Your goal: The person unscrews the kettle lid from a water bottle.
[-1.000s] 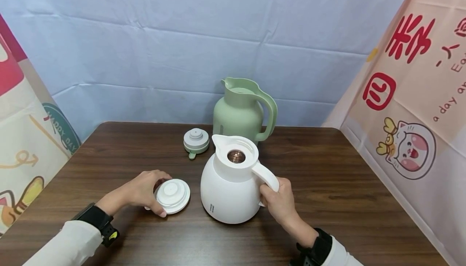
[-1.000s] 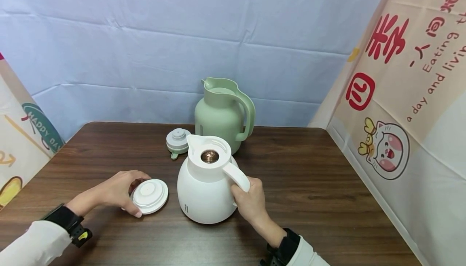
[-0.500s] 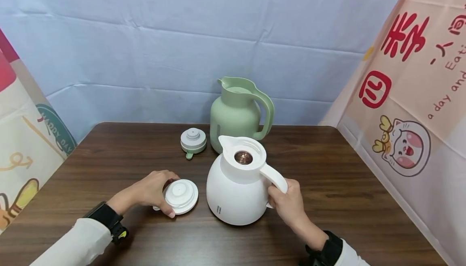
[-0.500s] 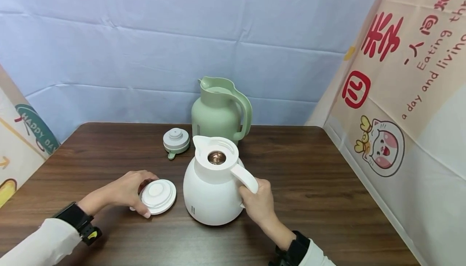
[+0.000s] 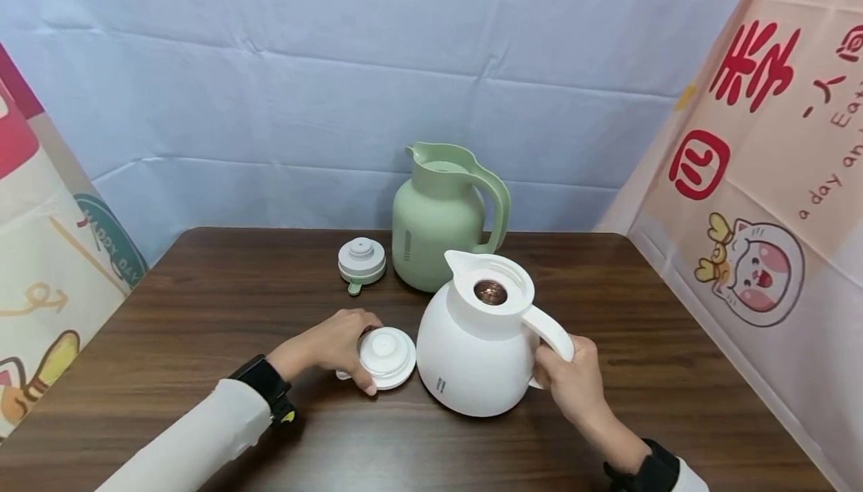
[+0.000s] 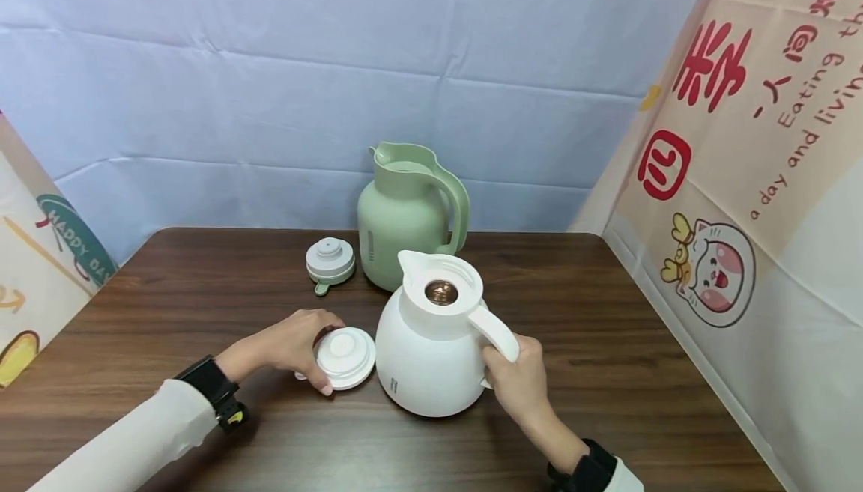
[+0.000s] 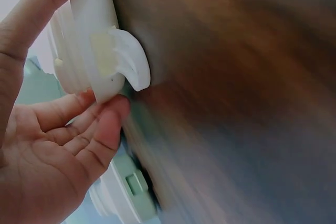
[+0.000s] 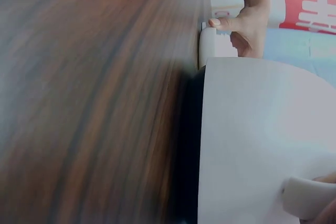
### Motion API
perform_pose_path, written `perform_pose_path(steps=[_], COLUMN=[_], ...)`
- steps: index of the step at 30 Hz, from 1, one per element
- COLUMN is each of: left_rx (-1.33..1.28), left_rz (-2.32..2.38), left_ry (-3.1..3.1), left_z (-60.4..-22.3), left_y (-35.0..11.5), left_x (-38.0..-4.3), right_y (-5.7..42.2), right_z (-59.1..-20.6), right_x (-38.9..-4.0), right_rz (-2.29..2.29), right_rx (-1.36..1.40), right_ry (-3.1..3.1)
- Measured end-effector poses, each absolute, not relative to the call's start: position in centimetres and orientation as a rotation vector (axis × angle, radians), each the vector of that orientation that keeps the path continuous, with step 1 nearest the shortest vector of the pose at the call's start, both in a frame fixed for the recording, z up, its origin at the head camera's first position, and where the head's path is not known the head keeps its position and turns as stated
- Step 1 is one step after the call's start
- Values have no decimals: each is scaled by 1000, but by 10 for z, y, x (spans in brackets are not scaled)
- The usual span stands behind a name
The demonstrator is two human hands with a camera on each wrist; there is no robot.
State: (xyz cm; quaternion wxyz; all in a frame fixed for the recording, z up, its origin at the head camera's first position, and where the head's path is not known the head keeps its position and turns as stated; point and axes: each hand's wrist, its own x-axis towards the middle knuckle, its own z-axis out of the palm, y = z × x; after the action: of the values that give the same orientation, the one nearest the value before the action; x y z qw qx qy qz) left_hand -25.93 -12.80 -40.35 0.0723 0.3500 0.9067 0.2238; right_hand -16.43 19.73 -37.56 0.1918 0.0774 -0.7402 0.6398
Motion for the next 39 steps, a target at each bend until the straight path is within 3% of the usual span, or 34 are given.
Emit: perform_pose_path(steps=[18, 29, 39], left_rx=[994, 870, 786], left_rz=[565, 575, 554], left_ry=[2738, 2754, 2812], left_z=[-402, -405, -402], left_y=[-62, -8, 33], left_x=[-290, -300, -307], right_y=[256, 304, 316], right_z=[-374, -402, -385], right_x=[-168, -198, -212], right_rz=[1735, 1648, 1493], right_rx=[-107, -107, -314], right_ry=[-1982, -1943, -1955])
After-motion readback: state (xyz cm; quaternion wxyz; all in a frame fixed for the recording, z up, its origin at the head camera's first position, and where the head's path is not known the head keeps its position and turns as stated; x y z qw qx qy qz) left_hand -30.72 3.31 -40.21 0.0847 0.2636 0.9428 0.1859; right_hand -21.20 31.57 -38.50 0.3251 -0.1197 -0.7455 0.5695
